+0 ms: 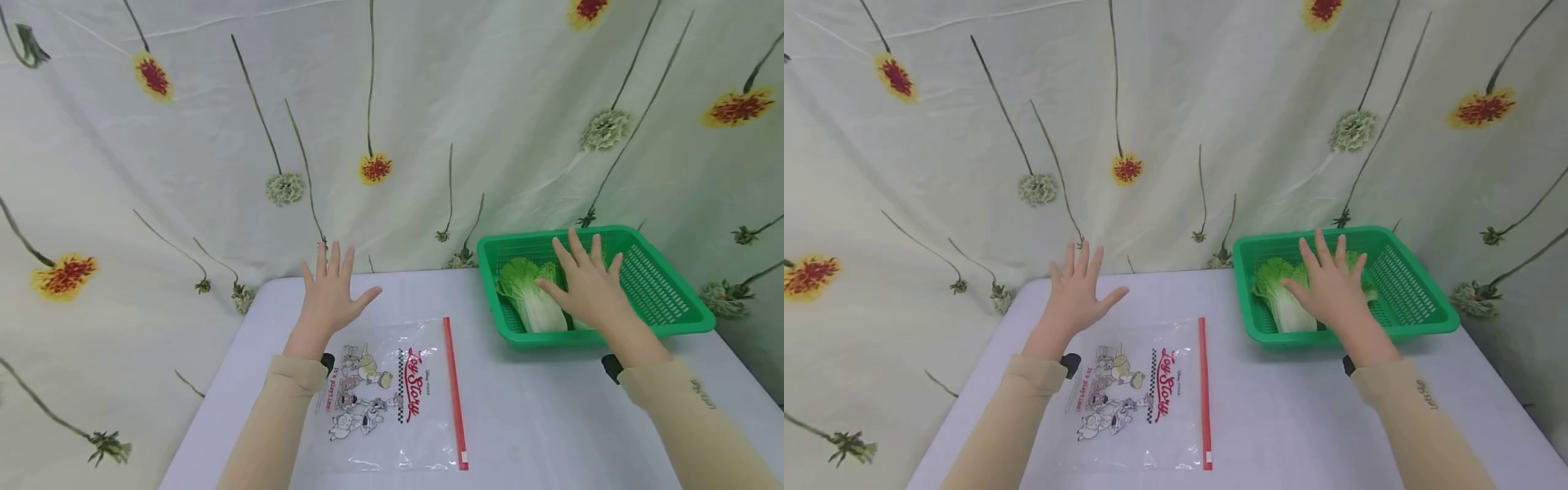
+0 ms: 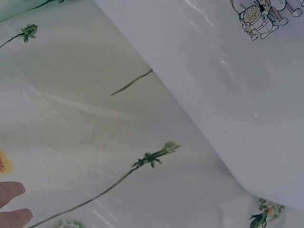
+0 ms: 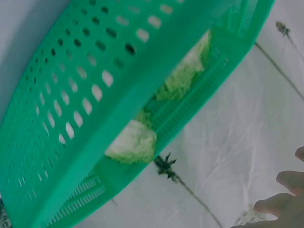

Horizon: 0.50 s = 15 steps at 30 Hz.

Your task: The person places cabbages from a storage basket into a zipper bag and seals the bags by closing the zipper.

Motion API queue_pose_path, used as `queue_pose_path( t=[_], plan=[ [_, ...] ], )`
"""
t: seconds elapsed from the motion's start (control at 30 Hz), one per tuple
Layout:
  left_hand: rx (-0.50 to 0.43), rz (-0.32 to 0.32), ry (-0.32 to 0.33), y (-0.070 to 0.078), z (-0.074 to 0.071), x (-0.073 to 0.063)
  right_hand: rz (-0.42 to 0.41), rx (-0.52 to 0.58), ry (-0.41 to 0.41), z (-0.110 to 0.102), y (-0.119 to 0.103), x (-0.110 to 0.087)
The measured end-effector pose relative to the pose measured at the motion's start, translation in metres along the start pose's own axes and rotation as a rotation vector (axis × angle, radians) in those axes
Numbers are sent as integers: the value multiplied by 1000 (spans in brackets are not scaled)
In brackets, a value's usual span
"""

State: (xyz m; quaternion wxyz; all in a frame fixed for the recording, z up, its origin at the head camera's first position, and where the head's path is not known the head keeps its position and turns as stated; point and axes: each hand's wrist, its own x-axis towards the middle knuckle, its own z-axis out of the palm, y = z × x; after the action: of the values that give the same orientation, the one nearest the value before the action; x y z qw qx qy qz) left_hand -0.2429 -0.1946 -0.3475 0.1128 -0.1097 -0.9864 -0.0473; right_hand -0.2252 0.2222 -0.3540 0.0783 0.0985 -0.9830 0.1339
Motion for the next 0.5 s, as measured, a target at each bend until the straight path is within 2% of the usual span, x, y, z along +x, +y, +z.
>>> queue_pose_path(
  t=[0.27, 0.5],
  plan=[
    [-3, 46, 18, 8, 9, -27, -97, 58, 6, 24, -28, -23],
    [-28, 105, 24, 21, 30, -49, -220, 92, 29, 48, -62, -42]
  ],
)
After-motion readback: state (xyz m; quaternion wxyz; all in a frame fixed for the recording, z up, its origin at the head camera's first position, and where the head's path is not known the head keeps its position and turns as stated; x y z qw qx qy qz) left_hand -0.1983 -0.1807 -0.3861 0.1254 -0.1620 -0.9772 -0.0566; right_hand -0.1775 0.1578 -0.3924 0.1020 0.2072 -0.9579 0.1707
